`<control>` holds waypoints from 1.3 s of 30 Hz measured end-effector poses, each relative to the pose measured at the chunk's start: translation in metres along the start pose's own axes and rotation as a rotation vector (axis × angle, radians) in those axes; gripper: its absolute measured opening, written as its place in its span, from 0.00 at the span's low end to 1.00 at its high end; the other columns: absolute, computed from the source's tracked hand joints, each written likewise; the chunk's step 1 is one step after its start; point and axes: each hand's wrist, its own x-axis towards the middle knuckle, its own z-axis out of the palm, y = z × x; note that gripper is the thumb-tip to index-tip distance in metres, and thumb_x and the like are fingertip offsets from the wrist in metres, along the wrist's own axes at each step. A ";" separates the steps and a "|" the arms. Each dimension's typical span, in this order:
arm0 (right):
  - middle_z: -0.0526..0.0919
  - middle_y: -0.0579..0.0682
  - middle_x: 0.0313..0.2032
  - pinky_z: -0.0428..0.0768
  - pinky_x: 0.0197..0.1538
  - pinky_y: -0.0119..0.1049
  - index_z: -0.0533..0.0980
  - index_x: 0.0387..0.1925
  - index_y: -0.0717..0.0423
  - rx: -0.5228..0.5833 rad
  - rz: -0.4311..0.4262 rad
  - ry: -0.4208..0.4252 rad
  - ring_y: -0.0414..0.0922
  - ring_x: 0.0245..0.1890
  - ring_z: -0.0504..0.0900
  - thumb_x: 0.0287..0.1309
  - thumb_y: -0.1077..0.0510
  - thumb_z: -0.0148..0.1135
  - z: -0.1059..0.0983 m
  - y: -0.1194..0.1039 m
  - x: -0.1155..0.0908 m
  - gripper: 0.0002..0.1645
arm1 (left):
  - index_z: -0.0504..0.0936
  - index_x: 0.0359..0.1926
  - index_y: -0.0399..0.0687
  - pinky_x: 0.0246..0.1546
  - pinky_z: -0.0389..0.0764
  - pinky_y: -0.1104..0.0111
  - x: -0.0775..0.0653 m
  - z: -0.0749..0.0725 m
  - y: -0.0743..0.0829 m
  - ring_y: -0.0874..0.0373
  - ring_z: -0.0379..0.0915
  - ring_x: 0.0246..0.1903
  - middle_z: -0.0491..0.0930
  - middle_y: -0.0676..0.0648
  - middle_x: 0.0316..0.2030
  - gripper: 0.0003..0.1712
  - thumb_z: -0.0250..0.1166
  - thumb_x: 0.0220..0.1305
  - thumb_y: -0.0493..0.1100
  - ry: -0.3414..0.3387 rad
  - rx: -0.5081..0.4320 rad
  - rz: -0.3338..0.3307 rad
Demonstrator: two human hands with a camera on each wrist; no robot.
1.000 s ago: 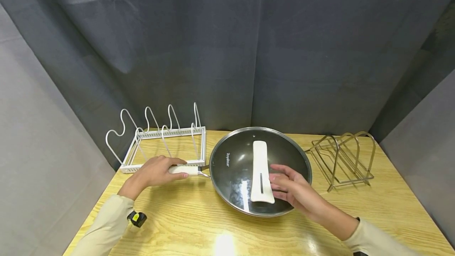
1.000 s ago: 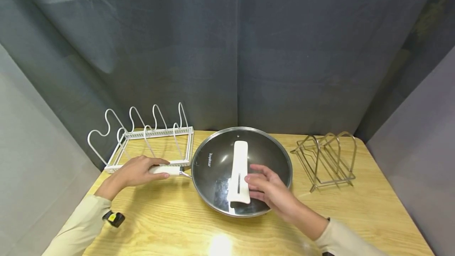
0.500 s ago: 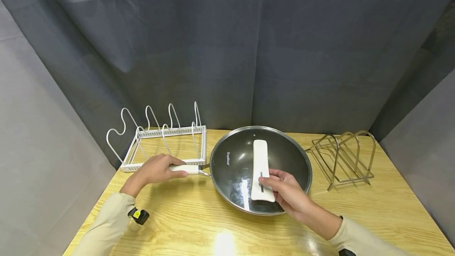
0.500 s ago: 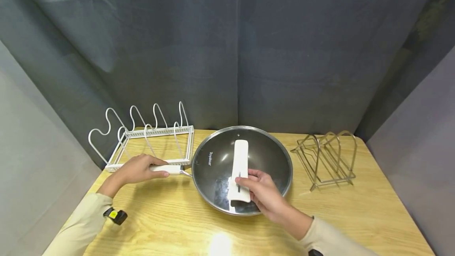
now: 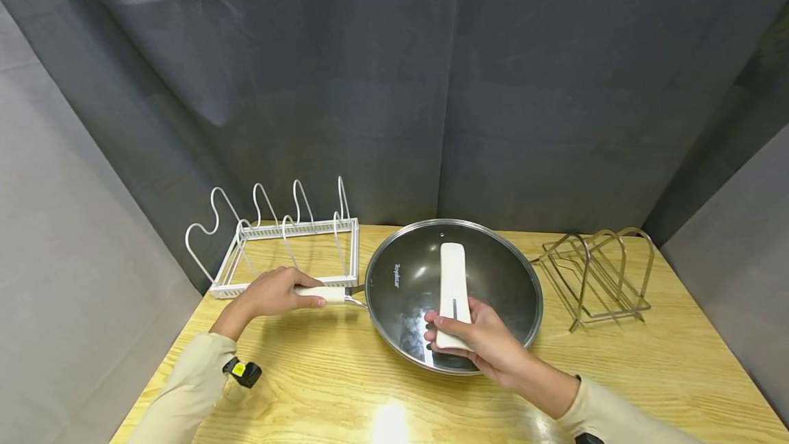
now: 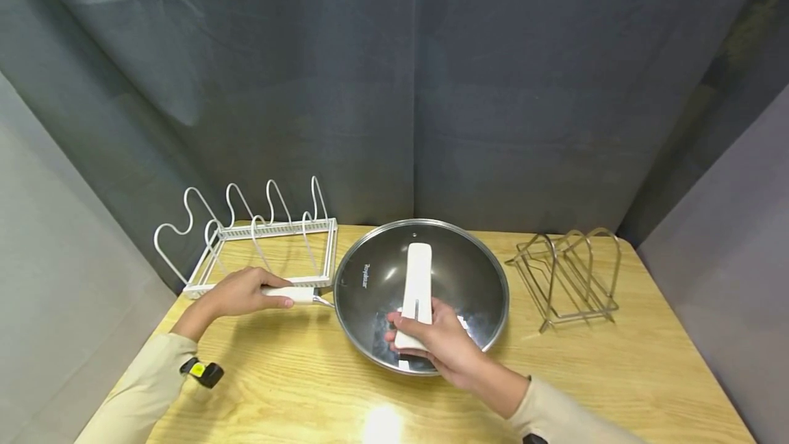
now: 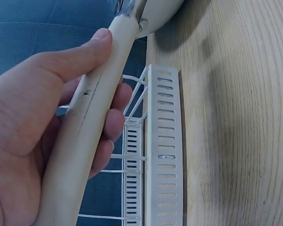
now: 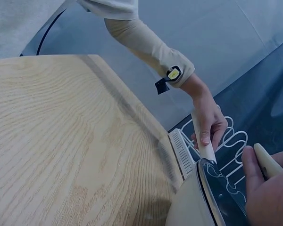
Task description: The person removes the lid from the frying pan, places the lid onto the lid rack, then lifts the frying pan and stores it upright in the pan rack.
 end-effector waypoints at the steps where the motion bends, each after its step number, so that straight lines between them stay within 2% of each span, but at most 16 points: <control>1: 0.80 0.64 0.53 0.86 0.52 0.44 0.54 0.62 0.75 -0.008 -0.003 0.004 0.44 0.40 0.88 0.68 0.65 0.63 0.000 0.001 0.000 0.33 | 0.90 0.50 0.63 0.34 0.80 0.64 0.000 0.000 0.000 0.64 0.83 0.39 0.89 0.57 0.46 0.21 0.71 0.61 0.64 0.001 0.001 -0.001; 13: 0.76 0.66 0.52 0.86 0.52 0.45 0.53 0.66 0.77 -0.015 -0.013 0.048 0.47 0.38 0.89 0.70 0.65 0.61 0.004 0.002 0.001 0.35 | 0.90 0.51 0.61 0.31 0.78 0.65 -0.003 0.000 0.000 0.65 0.82 0.37 0.88 0.54 0.48 0.22 0.71 0.61 0.63 0.009 0.006 -0.016; 21: 0.76 0.67 0.54 0.85 0.53 0.46 0.53 0.67 0.76 -0.003 -0.021 0.069 0.48 0.38 0.89 0.70 0.66 0.60 0.003 0.004 0.000 0.35 | 0.90 0.51 0.62 0.35 0.82 0.62 -0.002 0.001 0.001 0.61 0.84 0.41 0.88 0.56 0.48 0.23 0.70 0.61 0.66 0.012 0.015 -0.003; 27: 0.77 0.66 0.52 0.85 0.53 0.47 0.53 0.67 0.77 0.014 -0.031 0.080 0.49 0.37 0.89 0.70 0.67 0.59 0.003 0.006 0.000 0.34 | 0.90 0.51 0.61 0.35 0.81 0.61 -0.002 0.001 0.001 0.59 0.85 0.42 0.88 0.54 0.49 0.21 0.72 0.61 0.62 0.011 0.003 -0.021; 39: 0.80 0.59 0.47 0.85 0.52 0.49 0.56 0.65 0.78 0.003 -0.043 0.106 0.48 0.36 0.89 0.69 0.67 0.61 0.004 0.004 -0.001 0.32 | 0.90 0.53 0.58 0.41 0.84 0.56 -0.001 0.000 0.002 0.55 0.85 0.46 0.88 0.52 0.50 0.24 0.71 0.61 0.64 -0.002 0.004 -0.014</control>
